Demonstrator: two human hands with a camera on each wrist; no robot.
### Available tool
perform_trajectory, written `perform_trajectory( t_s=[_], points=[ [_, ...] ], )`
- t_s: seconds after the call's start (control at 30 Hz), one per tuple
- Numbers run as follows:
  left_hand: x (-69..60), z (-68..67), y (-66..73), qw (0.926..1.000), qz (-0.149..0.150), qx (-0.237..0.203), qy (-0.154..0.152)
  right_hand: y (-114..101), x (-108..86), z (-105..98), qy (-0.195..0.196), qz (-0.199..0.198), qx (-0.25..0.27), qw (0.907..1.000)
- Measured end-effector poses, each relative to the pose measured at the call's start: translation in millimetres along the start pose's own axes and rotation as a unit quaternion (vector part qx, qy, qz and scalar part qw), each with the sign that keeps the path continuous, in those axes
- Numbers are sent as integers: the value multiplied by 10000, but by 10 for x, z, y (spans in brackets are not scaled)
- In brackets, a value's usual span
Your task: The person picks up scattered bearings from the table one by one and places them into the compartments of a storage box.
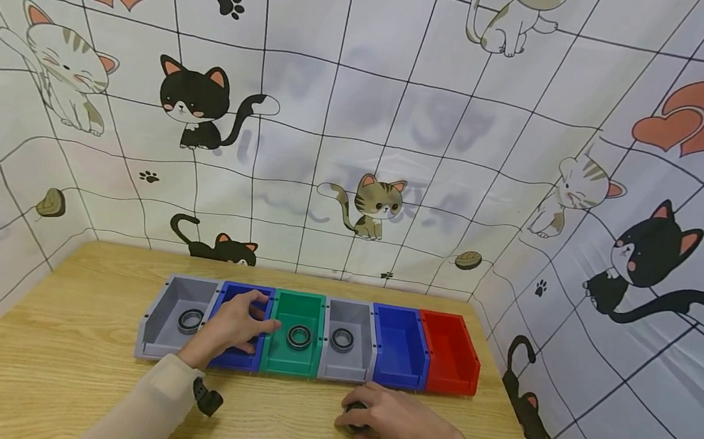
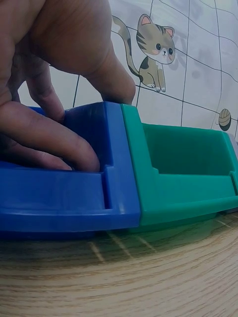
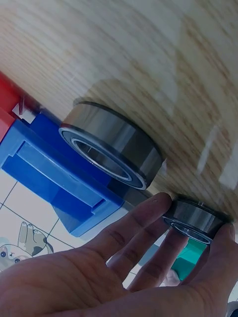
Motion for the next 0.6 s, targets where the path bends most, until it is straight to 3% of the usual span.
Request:
perform_trajectory(
  t_s=[0.2,0.4,0.6],
  points=[
    [-4,-2,4,10000,6,24,13,13,-8,-36,107,-31,59,9999],
    [-3,-6,3,10000,-28,19,1,6,-2,-115,359,-192,-230,9989],
    [-4,-1,1,10000,-41,-7,10,31,-5,-152,468,-83,-380,9981]
  ],
)
Point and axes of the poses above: each hand's wrist, its own x-axis towards the middle knuckle, its own z-axis out of the palm, y = z × x, the point moved 5 cm from there along x, towards the middle knuckle, and after that the axes turned 1 degree about -x, right-handed, at the moved point
